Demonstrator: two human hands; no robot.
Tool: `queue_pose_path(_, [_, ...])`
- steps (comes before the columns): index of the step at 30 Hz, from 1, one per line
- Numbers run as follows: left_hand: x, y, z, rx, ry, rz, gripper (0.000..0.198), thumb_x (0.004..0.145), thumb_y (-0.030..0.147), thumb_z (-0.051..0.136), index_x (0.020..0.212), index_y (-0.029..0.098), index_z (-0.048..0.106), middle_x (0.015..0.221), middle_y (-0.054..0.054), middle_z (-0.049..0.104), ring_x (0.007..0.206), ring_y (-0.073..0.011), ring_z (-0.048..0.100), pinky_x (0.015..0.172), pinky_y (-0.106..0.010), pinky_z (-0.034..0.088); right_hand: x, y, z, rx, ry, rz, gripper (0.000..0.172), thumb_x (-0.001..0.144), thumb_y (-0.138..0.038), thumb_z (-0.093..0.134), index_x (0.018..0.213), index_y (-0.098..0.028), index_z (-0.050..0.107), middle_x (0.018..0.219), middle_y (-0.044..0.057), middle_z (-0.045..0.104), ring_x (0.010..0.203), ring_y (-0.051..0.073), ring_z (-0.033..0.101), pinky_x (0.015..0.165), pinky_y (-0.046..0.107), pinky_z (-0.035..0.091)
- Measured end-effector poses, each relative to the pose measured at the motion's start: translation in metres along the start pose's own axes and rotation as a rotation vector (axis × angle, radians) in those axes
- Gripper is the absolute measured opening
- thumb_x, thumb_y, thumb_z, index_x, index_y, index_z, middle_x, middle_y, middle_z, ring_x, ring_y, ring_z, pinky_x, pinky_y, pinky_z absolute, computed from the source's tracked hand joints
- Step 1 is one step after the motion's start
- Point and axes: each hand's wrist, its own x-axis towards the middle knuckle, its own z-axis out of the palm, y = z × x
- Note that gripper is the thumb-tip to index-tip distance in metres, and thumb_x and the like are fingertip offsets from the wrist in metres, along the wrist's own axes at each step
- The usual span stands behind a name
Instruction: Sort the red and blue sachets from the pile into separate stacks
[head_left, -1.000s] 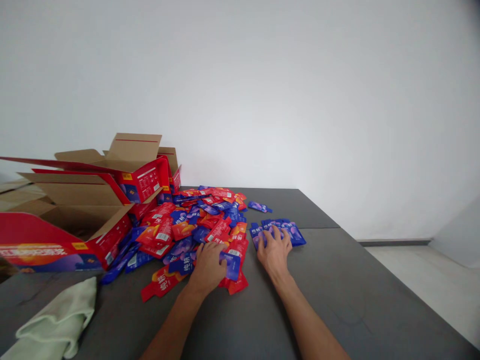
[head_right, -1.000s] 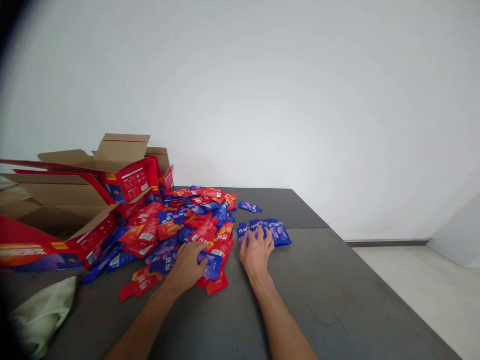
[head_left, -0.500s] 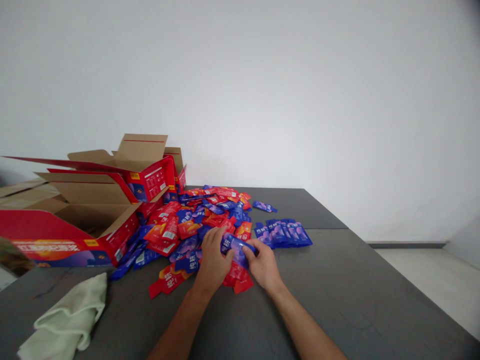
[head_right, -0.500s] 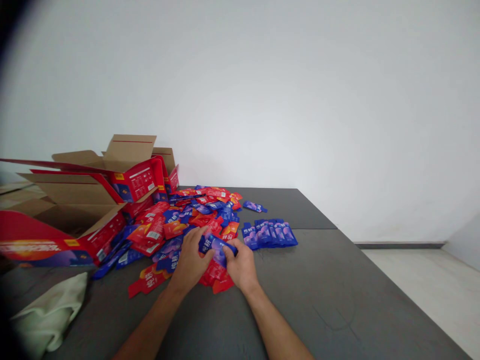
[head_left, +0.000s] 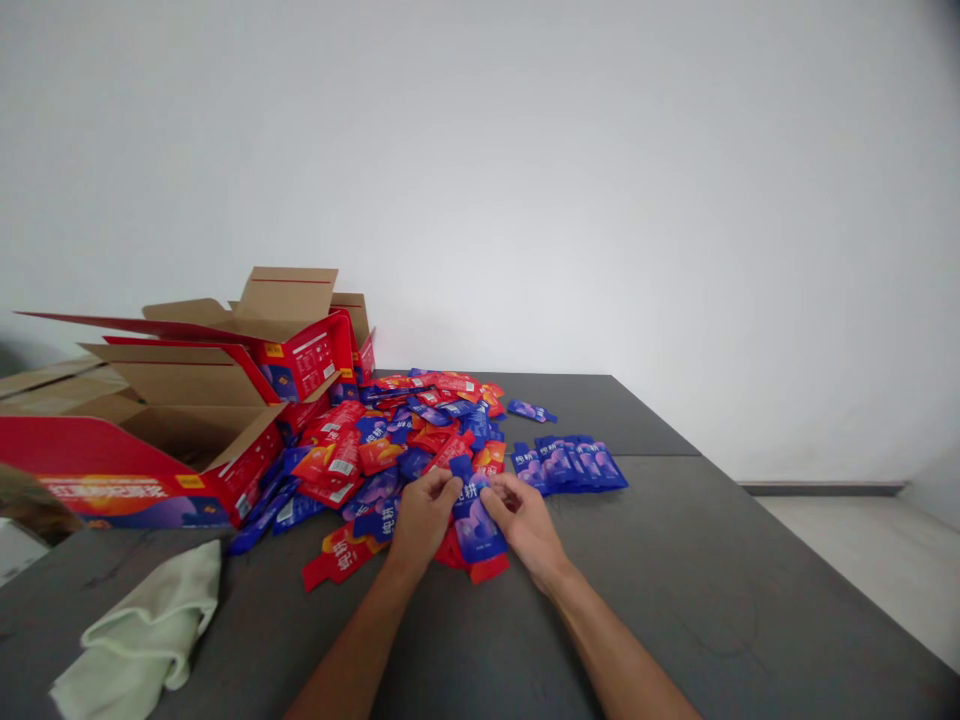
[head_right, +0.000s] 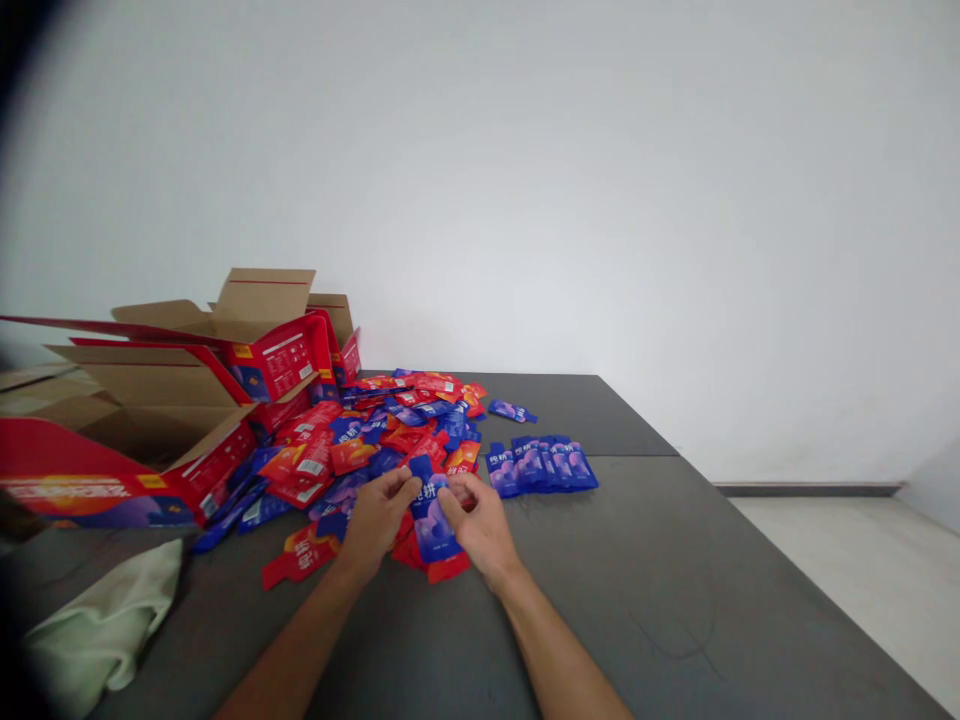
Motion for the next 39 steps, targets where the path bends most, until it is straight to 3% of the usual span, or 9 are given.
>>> queue_pose_path(11, [-0.005, 0.003, 0.007, -0.111, -0.077, 0.014, 0.028, 0.082, 0.04, 0.06, 0.066, 0.018, 0.054, 0.061, 0.006, 0.046, 0.059, -0.0097, 0.041, 0.056, -0.021, 0.033, -0.004, -0.008, 0.002, 0.129, -0.008, 0.034, 0.034, 0.082, -0.051, 0.067, 0.081, -0.017, 0.066, 0.067, -0.002, 0.058, 0.057, 0.01, 0.046, 0.054, 0.022, 0.035])
queue_pose_path(16, [-0.013, 0.014, 0.011, -0.068, -0.158, 0.017, 0.022, 0.083, 0.037, 0.057, 0.073, 0.018, 0.06, 0.066, 0.004, 0.056, 0.062, -0.0115, 0.048, 0.057, -0.021, 0.037, -0.007, -0.013, 0.004, 0.163, -0.024, -0.027, 0.03, 0.082, -0.048, 0.068, 0.085, -0.018, 0.065, 0.072, -0.002, 0.059, 0.064, 0.011, 0.05, 0.06, 0.022, 0.039])
queue_pose_path(26, [-0.019, 0.021, 0.019, 0.078, -0.074, 0.072, 0.022, 0.083, 0.033, 0.055, 0.066, 0.018, 0.058, 0.061, 0.004, 0.053, 0.06, -0.0112, 0.046, 0.056, -0.022, 0.034, -0.006, -0.014, 0.006, 0.014, 0.054, -0.046, 0.029, 0.086, -0.047, 0.06, 0.08, -0.018, 0.062, 0.07, -0.001, 0.056, 0.064, 0.013, 0.048, 0.059, 0.023, 0.039])
queue_pose_path(31, [-0.018, 0.02, 0.019, 0.018, -0.14, 0.028, 0.023, 0.084, 0.037, 0.054, 0.074, 0.018, 0.062, 0.065, 0.003, 0.056, 0.061, -0.0122, 0.049, 0.056, -0.022, 0.037, -0.006, -0.013, 0.006, 0.024, 0.063, -0.042, 0.034, 0.085, -0.051, 0.06, 0.078, -0.018, 0.061, 0.068, -0.002, 0.053, 0.062, 0.012, 0.047, 0.057, 0.023, 0.038])
queue_pose_path(35, [-0.018, 0.022, 0.015, 0.091, -0.106, 0.04, 0.027, 0.081, 0.042, 0.058, 0.068, 0.018, 0.06, 0.061, 0.003, 0.054, 0.06, -0.0123, 0.046, 0.055, -0.022, 0.035, -0.006, -0.012, 0.005, 0.014, 0.031, -0.027, 0.037, 0.083, -0.055, 0.061, 0.079, -0.018, 0.062, 0.065, -0.002, 0.052, 0.059, 0.012, 0.045, 0.055, 0.023, 0.036])
queue_pose_path(39, [-0.018, 0.023, 0.015, 0.033, -0.157, 0.012, 0.03, 0.081, 0.043, 0.058, 0.066, 0.018, 0.06, 0.059, 0.003, 0.053, 0.057, -0.0117, 0.045, 0.053, -0.022, 0.033, -0.004, -0.01, 0.002, -0.04, 0.128, -0.042, 0.036, 0.085, -0.051, 0.058, 0.072, -0.018, 0.059, 0.065, -0.002, 0.051, 0.06, 0.012, 0.043, 0.056, 0.023, 0.036])
